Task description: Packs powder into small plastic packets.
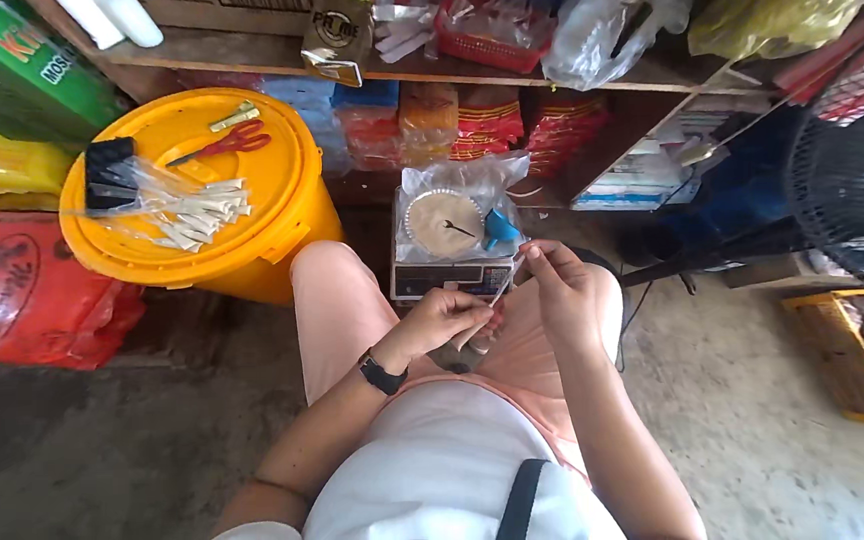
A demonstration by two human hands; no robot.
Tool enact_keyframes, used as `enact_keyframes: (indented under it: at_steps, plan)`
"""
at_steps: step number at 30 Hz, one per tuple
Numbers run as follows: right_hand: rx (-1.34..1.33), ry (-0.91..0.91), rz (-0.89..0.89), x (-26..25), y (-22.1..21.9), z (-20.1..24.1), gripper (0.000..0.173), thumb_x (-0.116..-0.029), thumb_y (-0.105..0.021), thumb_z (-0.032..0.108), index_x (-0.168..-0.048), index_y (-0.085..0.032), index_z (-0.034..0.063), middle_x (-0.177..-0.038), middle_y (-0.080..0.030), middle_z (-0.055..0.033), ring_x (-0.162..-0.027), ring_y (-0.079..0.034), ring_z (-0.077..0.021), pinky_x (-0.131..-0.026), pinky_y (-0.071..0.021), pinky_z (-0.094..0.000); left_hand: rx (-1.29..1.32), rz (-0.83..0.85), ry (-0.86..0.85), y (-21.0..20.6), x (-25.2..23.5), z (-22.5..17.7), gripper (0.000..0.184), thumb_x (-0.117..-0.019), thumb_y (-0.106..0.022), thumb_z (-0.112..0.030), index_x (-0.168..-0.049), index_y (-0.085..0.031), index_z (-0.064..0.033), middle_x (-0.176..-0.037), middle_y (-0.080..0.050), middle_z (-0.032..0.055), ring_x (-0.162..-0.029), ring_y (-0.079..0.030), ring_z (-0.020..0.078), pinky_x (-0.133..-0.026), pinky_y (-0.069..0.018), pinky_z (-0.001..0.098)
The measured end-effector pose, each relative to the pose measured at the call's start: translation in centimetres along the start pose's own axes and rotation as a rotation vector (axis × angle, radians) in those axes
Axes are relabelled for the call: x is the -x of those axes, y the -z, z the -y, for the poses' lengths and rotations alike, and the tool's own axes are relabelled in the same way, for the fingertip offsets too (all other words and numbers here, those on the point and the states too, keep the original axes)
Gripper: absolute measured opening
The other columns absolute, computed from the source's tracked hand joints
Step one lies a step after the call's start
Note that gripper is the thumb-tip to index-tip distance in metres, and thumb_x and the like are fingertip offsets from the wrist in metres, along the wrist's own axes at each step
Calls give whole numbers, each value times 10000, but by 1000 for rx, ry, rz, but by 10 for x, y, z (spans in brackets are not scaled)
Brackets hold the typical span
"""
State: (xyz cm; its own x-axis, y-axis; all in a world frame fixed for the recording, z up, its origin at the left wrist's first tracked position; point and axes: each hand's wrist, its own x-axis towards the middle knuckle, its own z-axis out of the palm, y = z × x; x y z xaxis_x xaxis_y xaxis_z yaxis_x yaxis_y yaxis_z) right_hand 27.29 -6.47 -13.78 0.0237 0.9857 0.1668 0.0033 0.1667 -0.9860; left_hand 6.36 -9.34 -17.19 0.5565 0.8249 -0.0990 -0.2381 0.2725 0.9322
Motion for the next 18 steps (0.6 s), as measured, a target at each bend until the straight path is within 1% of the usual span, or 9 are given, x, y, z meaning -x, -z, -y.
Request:
enact_keyframes:
  at_steps: [2,5,8,10,12,13,15,16,18]
  plan:
    - [-7,4,-5,-1,1,2,174,-1045,-570,136,-1106,-709,52,-960,-699,-57,-819,-656,-144,-757,-577,-322,-27,-7,-35,0,4,-1,221,-1038,-605,-126,-1095,-722,53,-1031,-759,110,-948,-742,187,-914,-616,363]
    - [-37,9,-11,-1,-1,3,163,-1045,-571,123,-1096,-709,54,-996,-704,-47,-898,-660,-135,-835,-572,-329,-85,-7,-81,0,11,-2,212,-1035,-614,-133,-1068,-737,36,-1003,-760,96,-926,-735,163,-897,-611,343]
    - [-16,39,14,1,-7,2,178,-1050,-558,129,-1088,-713,51,-1025,-716,-57,-898,-670,-146,-815,-578,-331,-112,-13,-74,-4,17,-2,202,-1031,-614,-127,-1037,-745,26,-983,-764,85,-913,-736,150,-885,-612,332]
    - [116,85,91,1,-4,8,231,-1060,-545,166,-1174,-709,50,-1122,-734,-73,-965,-697,-175,-850,-592,-363,-111,-46,-69,-3,22,-1,196,-1027,-607,-113,-1031,-737,34,-979,-764,92,-914,-737,155,-888,-609,338]
    - [311,149,155,-2,12,12,359,-1079,-509,241,-1365,-614,52,-1281,-693,-81,-1108,-694,-191,-962,-595,-398,-191,-101,-126,8,32,-5,204,-1029,-610,-126,-1057,-739,30,-1013,-763,92,-930,-732,146,-893,-607,332]
    - [384,187,129,-3,23,10,390,-1081,-509,262,-1381,-588,26,-1301,-683,-100,-1130,-694,-198,-983,-595,-409,-266,-149,-164,15,39,-10,203,-1027,-618,-142,-1061,-745,13,-1032,-758,78,-928,-721,125,-877,-603,313]
    - [445,249,-11,-3,45,3,359,-1065,-557,235,-1256,-615,-64,-1162,-703,-149,-1033,-706,-193,-937,-602,-393,-430,-304,-231,33,54,-29,183,-1008,-635,-152,-1030,-763,-22,-1050,-734,56,-901,-690,97,-816,-593,288]
    - [473,248,-78,1,56,0,353,-1054,-576,217,-1203,-607,-102,-1091,-699,-170,-974,-704,-186,-902,-604,-378,-517,-393,-255,44,64,-40,169,-1000,-640,-146,-1022,-766,-36,-1068,-725,54,-916,-685,104,-814,-593,296]
    - [543,201,-184,10,74,-8,371,-1034,-613,213,-1155,-566,-134,-998,-675,-176,-872,-694,-159,-824,-607,-341,-673,-562,-278,69,88,-62,165,-1010,-626,-153,-1064,-756,-67,-1115,-708,57,-940,-686,134,-811,-604,332]
